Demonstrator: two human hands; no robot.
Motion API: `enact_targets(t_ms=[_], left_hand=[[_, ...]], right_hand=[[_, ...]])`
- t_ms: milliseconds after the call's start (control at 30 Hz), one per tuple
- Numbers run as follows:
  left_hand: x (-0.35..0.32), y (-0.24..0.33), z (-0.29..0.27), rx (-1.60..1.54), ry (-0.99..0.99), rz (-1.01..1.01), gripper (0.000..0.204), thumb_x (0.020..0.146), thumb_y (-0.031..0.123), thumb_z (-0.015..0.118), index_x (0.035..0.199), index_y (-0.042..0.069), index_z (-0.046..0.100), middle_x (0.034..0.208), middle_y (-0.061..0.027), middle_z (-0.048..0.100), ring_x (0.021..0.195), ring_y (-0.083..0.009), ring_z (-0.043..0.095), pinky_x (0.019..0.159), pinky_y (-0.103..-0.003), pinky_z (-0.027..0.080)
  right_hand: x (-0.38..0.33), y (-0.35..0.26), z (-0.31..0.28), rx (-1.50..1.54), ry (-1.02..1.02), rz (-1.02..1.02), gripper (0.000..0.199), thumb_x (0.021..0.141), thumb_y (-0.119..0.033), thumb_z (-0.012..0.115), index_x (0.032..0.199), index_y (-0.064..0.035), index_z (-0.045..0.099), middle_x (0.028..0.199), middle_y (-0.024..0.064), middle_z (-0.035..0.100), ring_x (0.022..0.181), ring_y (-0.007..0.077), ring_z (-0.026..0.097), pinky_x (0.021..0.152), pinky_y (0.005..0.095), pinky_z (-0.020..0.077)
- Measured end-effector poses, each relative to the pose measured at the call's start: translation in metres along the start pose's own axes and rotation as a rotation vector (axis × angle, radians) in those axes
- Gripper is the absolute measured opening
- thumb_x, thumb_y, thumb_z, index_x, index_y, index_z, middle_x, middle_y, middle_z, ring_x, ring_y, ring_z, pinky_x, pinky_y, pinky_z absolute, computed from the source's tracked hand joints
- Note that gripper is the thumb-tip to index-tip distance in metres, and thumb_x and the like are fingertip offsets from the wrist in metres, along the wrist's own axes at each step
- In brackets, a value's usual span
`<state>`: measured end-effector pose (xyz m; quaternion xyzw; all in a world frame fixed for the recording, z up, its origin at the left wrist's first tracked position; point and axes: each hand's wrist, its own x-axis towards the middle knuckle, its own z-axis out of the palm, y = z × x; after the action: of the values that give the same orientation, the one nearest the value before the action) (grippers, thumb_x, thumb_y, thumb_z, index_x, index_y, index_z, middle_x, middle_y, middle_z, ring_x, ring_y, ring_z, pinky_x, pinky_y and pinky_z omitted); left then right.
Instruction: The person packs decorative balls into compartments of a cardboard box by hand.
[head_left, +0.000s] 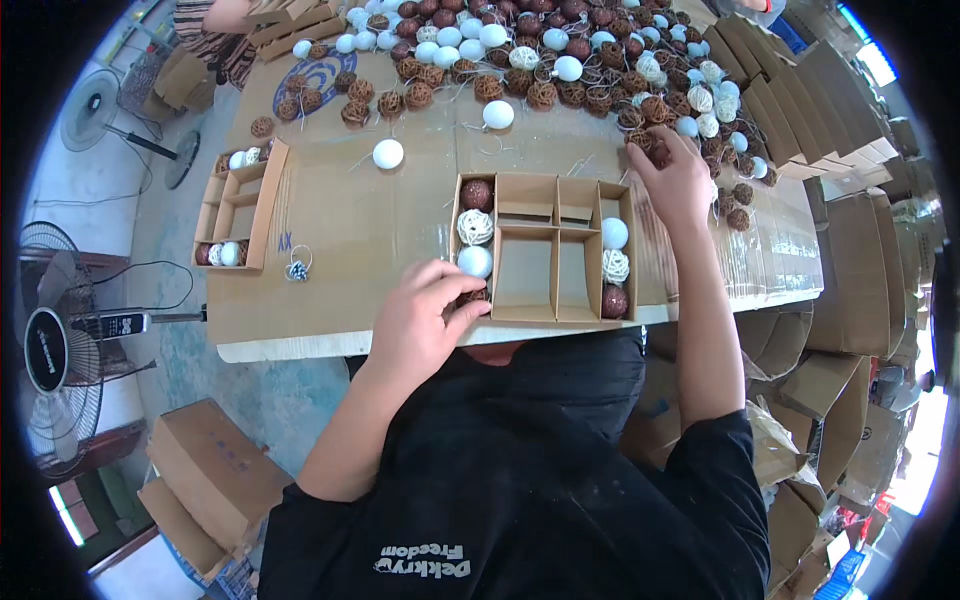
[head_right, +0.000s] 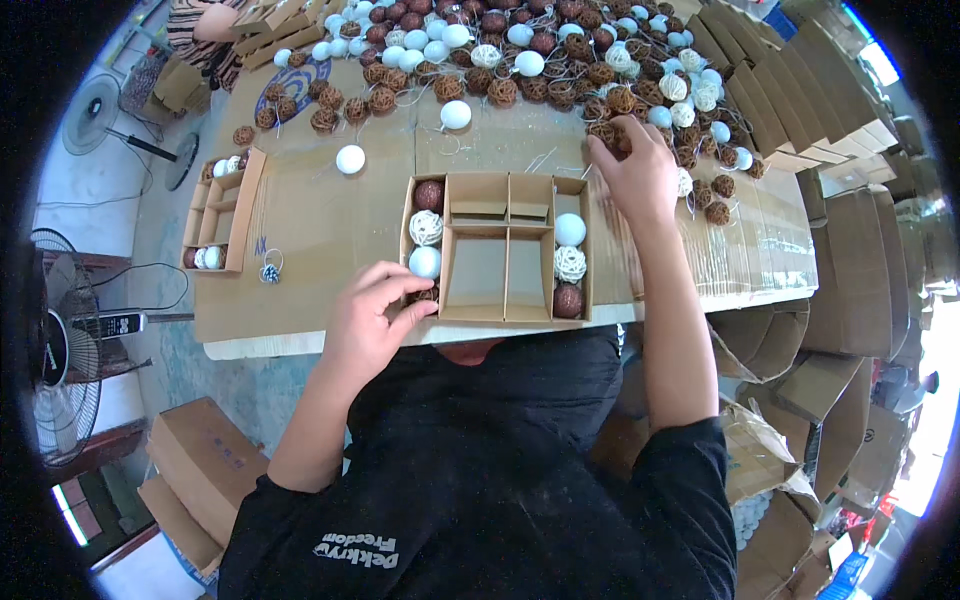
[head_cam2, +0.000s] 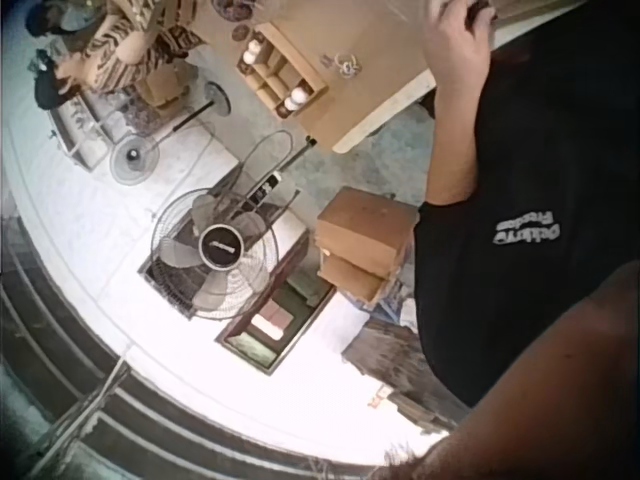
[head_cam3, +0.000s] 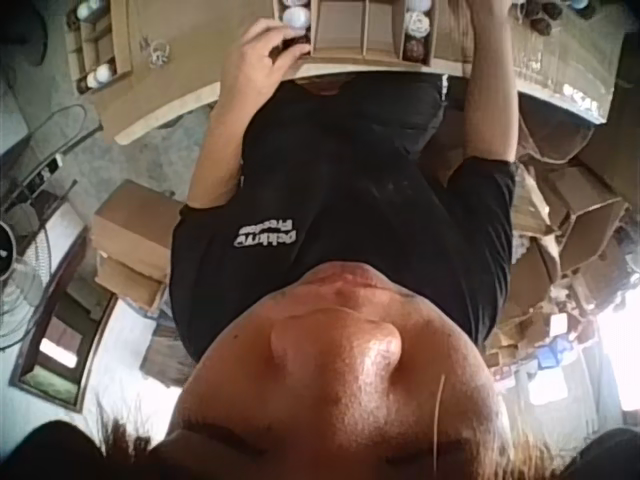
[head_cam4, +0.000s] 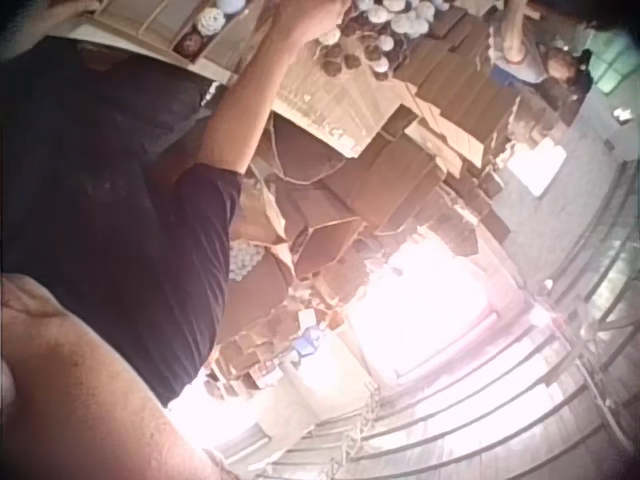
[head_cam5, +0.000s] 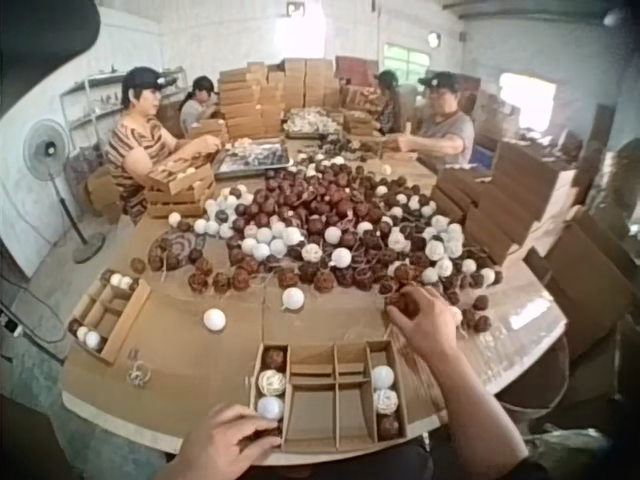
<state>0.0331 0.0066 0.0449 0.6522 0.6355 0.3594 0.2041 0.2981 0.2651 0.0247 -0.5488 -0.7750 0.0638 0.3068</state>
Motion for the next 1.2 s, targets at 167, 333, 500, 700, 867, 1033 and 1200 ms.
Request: enact_targets(t_ms=[167, 333, 500, 700, 867, 1033, 1200], left_hand=[[0.0, -0.008, -0.005, -0.106, -0.035, -0.036, 0.027, 0.085, 0.016, 0.084, 0.106, 0.004, 0.073, 0.099, -0.0075, 0.067, 0.081, -0.0252, 0.064, 0.071, -0.035, 0.053], [-0.001, -0.034, 0.007, -0.182, 0.206, 0.181, 0.033, 0.089, 0.012, 0.079, 0.119, 0.003, 0.067, 0.109, -0.01, 0.061, 0.076, -0.0173, 0.06, 0.067, -0.029, 0.052], [-0.001, -0.042, 0.02, -0.163, 0.313, 0.126, 0.029, 0.091, 0.007, 0.073, 0.118, 0.002, 0.065, 0.1, -0.0082, 0.058, 0.075, -0.0153, 0.056, 0.066, -0.028, 0.048], [-0.006, -0.043, 0.023, -0.21, 0.229, 0.018, 0.027, 0.093, 0.008, 0.07, 0.118, 0.004, 0.062, 0.085, -0.001, 0.051, 0.073, -0.0099, 0.047, 0.064, -0.025, 0.041], [0.0, -0.042, 0.026, -0.212, 0.27, 0.053, 0.027, 0.091, 0.012, 0.073, 0.115, 0.007, 0.064, 0.081, -0.0035, 0.054, 0.065, -0.0135, 0.05, 0.058, -0.028, 0.043], [0.0, -0.044, 0.025, -0.217, 0.261, 0.036, 0.029, 0.09, 0.011, 0.073, 0.117, 0.006, 0.064, 0.076, -0.0027, 0.052, 0.061, -0.0134, 0.048, 0.056, -0.029, 0.041], [0.001, -0.042, 0.024, -0.209, 0.258, 0.023, 0.032, 0.09, 0.012, 0.072, 0.12, 0.006, 0.064, 0.072, -0.0013, 0.048, 0.06, -0.0134, 0.044, 0.055, -0.029, 0.039]], right_hand=[[-0.022, -0.016, -0.031, 0.719, -0.117, 0.25, 0.035, 0.097, -0.017, 0.074, 0.126, 0.0021, 0.068, 0.105, 0.0071, 0.075, 0.083, 0.0107, 0.073, 0.067, 0.0237, 0.0536], [-0.05, -0.021, -0.051, 0.827, -0.105, 0.256, 0.034, 0.1, -0.012, 0.07, 0.129, 0.004, 0.067, 0.103, 0.0062, 0.072, 0.08, 0.0122, 0.071, 0.065, 0.0232, 0.0517], [-0.06, -0.021, -0.055, 0.928, -0.108, 0.283, 0.033, 0.1, -0.01, 0.069, 0.129, 0.007, 0.066, 0.102, 0.0076, 0.072, 0.08, 0.0126, 0.071, 0.065, 0.0236, 0.0514], [-0.071, -0.029, -0.033, 0.652, -0.168, 0.217, 0.034, 0.092, -0.017, 0.079, 0.122, -0.0025, 0.073, 0.098, 0.0041, 0.073, 0.074, 0.0093, 0.066, 0.066, 0.0254, 0.0518], [-0.065, -0.052, -0.029, 0.147, -0.154, 0.013, 0.039, 0.086, -0.027, 0.081, 0.118, -0.0053, 0.076, 0.086, 0.01, 0.063, 0.077, 0.0244, 0.067, 0.072, 0.0371, 0.0543], [-0.059, -0.067, -0.037, 0.04, -0.231, 0.019, 0.05, 0.092, -0.032, 0.074, 0.132, -0.0032, 0.067, 0.115, 0.0199, 0.065, 0.105, 0.0393, 0.065, 0.09, 0.0466, 0.0534], [-0.075, -0.066, -0.021, -0.144, -0.342, -0.177, 0.082, 0.097, -0.056, 0.064, 0.152, 0.0019, 0.044, 0.16, 0.0275, 0.037, 0.148, 0.0459, 0.034, 0.12, 0.0567, 0.0327]])
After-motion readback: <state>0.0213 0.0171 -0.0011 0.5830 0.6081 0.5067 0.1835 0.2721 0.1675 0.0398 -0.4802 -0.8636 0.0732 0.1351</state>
